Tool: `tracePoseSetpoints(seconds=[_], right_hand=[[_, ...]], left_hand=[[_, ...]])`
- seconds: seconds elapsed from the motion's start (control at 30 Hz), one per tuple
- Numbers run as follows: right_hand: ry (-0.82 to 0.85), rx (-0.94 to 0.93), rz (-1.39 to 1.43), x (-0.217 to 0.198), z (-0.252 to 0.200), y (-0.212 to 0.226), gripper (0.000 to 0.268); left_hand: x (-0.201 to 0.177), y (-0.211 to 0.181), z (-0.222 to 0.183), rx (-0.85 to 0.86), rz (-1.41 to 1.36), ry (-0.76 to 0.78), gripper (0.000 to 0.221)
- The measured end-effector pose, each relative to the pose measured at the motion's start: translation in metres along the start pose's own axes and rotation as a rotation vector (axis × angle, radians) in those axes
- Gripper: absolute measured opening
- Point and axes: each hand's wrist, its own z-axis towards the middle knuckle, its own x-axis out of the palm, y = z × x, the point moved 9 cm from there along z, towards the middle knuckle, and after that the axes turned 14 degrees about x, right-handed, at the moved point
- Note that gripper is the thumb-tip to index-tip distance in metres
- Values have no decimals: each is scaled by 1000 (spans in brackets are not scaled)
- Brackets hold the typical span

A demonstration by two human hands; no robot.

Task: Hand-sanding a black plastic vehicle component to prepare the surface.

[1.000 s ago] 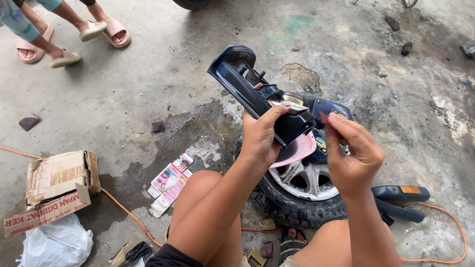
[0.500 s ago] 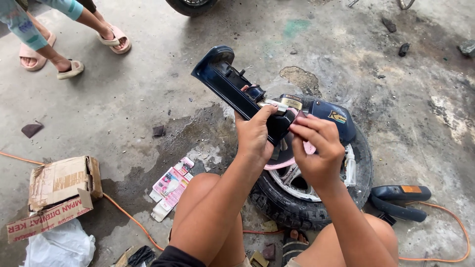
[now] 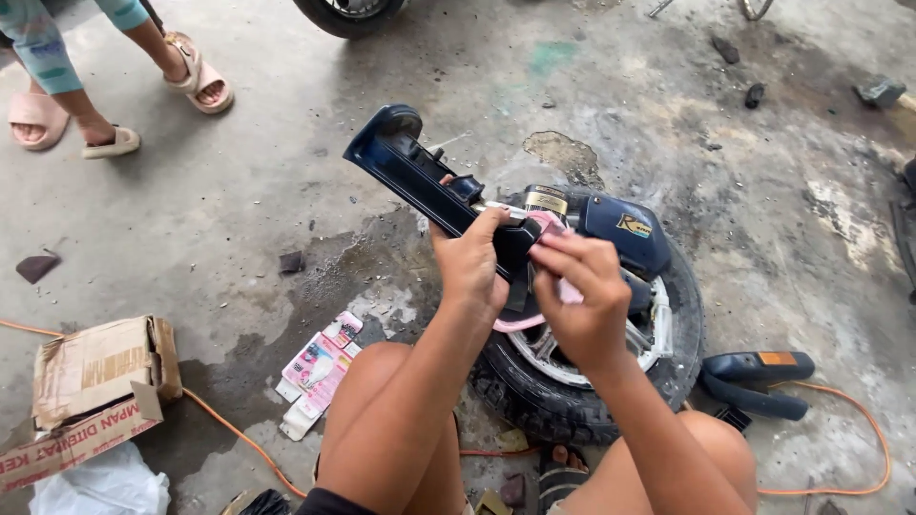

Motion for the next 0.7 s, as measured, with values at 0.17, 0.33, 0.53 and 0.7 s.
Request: tracePoseSetpoints(seconds=[0.17,0.33,0.53,0.7], right_hand=[[20,63,60,4,-5,-13,23],[-4,100,34,5,-5,-14,24],[40,163,16,4,-5,-16,27],[40,147,-13,1,-5,-13,24]], left_hand=[[2,-13,-8,-12,32,-20,71],[-6,13,6,4,21,-16,79],[3,-5,1,41,13,18,77],[5,-17,-5,50,-2,26,78]])
